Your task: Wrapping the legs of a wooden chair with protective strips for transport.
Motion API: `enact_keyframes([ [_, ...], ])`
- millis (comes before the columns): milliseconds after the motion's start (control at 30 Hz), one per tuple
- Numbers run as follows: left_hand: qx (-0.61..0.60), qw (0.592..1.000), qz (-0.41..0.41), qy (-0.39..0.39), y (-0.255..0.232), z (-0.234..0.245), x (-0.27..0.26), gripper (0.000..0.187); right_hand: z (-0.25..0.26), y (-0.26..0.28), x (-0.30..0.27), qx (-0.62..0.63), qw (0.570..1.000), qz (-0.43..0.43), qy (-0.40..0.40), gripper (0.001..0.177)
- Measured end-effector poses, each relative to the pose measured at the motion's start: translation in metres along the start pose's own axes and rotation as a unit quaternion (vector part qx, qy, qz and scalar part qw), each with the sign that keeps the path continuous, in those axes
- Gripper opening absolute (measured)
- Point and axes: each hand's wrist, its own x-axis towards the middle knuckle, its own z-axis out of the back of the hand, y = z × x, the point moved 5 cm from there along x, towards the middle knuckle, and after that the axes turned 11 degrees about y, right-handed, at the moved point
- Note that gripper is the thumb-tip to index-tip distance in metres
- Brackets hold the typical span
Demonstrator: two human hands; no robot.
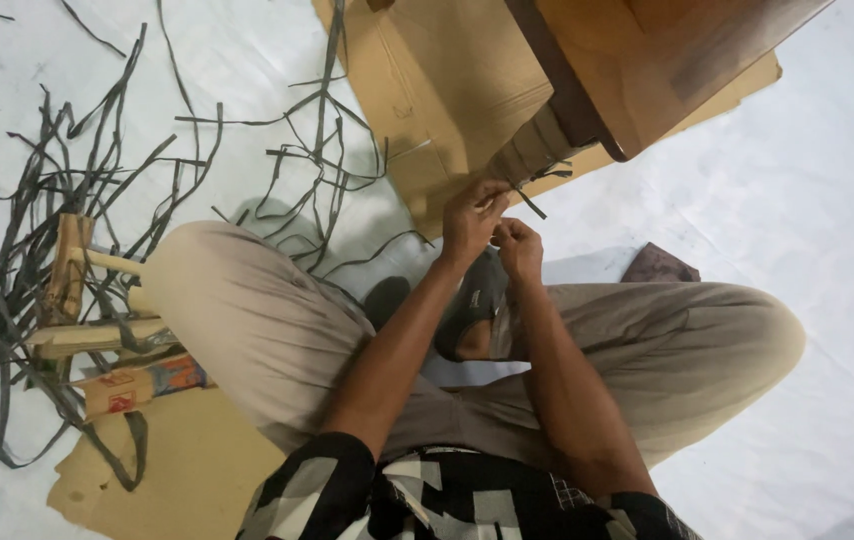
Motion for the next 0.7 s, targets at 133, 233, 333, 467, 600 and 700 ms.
enact_keyframes([
  [133,-0.03,0.999,-0.012,-0.004,-0.003,0.002,0.0,0.017,0.006,-0.004,0.003,-0.089,0.996,0.007,0.0,0.017],
  [233,-0.014,0.999,-0.024,-0.016,0.005,0.007,0.0,0.015,0.008,0.001,-0.001,-0.074,0.997,0.01,-0.019,0.025],
  [333,-0.031,0.999,-0.021,-0.02,0.018,0.011,-0.002,0.013,0.012,0.002,0.0,-0.094,0.995,0.007,-0.022,0.028],
  [467,0.082,0.995,0.044,-0.026,0.038,0.023,-0.01,0.01,0.013,-0.005,0.002,-0.09,0.996,-0.001,-0.029,0.026],
  [600,0.143,0.986,0.09,-0.011,0.057,0.027,-0.014,0.012,0.013,-0.007,0.002,-0.1,0.995,-0.008,-0.026,0.025],
  [700,0.134,0.989,0.06,0.033,0.035,0.017,-0.019,0.021,0.01,-0.014,0.003,-0.106,0.994,-0.012,-0.016,0.026],
])
